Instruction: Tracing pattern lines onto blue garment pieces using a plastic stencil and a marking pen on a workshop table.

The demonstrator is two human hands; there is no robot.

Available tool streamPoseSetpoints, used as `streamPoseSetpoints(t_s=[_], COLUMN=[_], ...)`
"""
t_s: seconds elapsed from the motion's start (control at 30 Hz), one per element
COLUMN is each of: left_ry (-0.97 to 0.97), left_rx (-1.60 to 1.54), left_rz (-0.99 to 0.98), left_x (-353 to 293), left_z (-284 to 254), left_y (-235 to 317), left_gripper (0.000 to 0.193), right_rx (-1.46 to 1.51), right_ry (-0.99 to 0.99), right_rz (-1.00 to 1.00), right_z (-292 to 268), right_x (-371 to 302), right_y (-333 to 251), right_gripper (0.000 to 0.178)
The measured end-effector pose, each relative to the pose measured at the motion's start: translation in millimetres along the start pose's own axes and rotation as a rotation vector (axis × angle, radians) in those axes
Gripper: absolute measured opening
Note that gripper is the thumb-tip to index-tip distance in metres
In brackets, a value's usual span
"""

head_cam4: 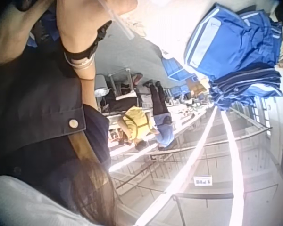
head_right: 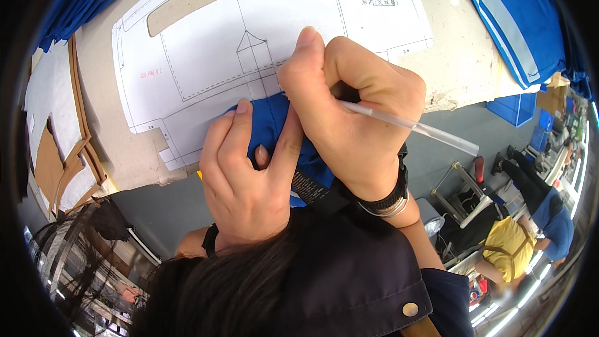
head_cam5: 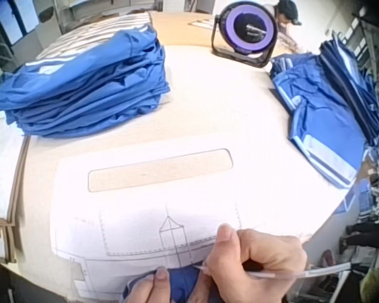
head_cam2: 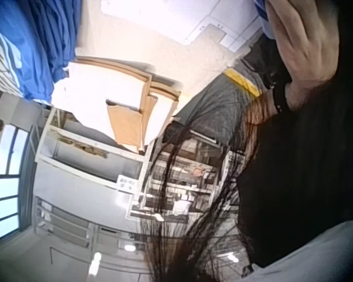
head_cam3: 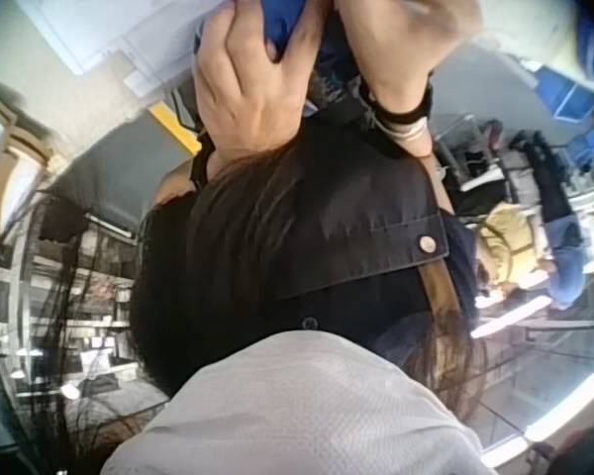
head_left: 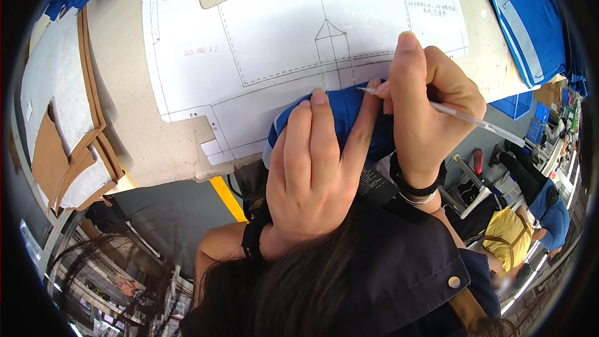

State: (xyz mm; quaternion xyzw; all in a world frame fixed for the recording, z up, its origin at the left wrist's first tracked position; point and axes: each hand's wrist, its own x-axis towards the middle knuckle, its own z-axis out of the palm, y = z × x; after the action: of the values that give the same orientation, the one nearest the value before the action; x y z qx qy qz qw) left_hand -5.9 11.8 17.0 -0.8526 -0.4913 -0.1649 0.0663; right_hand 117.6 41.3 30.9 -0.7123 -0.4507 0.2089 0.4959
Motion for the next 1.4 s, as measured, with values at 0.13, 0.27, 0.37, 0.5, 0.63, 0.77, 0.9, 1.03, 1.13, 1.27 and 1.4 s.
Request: streamPoseSetpoints(t_s=[0.13, 0.27, 0.37, 0.5, 0.63, 0.77, 0.9, 1.03, 1.13, 1.27, 1.4], left_ry=[-0.001, -0.003, 0.005, -0.001, -0.001, 0.009, 0.023, 0.059, 0.054, 0.038, 0.039], left_rx=[0.02, 0.012, 0.007, 0.022, 0.032, 0.043, 0.015, -0.009, 0.023, 0.03, 0.019], left_rz=[-0.002, 0.0, 0.005, 0.011, 0.014, 0.042, 0.033, 0.05, 0.067, 0.045, 0.051], left_x=[0, -1, -1, 0, 0, 1, 1, 2, 2, 1, 1], left_z=[-2, -1, 1, -1, -2, -1, -1, 1, 0, 0, 1], left_y=[0, 0, -1, -1, -2, -2, -3, -5, -4, -2, -2], left_gripper=[0.032, 0.033, 0.034, 0.034, 0.035, 0.035, 0.036, 0.037, 0.037, 0.035, 0.035], right_rx=[0.053, 0.025, 0.017, 0.063, 0.106, 0.138, 0.185, 0.138, 0.116, 0.08, 0.086], right_ry=[0.022, 0.008, -0.013, 0.068, 0.113, 0.125, 0.111, 0.068, 0.066, 0.085, 0.09], right_rz=[0.02, 0.005, -0.01, 0.004, 0.025, -0.015, 0.029, 0.031, 0.02, -0.003, -0.006], right_z=[0, 0, 0, 4, 6, 5, 5, 4, 4, 6, 4], right_x=[-2, -1, -1, 0, 0, 0, -2, -3, -2, -1, -1], right_y=[-2, 1, 2, -4, -5, -1, -1, 3, 3, 4, 5], right_gripper=[0.04, 0.04, 0.039, 0.04, 0.042, 0.043, 0.039, 0.038, 0.037, 0.036, 0.036])
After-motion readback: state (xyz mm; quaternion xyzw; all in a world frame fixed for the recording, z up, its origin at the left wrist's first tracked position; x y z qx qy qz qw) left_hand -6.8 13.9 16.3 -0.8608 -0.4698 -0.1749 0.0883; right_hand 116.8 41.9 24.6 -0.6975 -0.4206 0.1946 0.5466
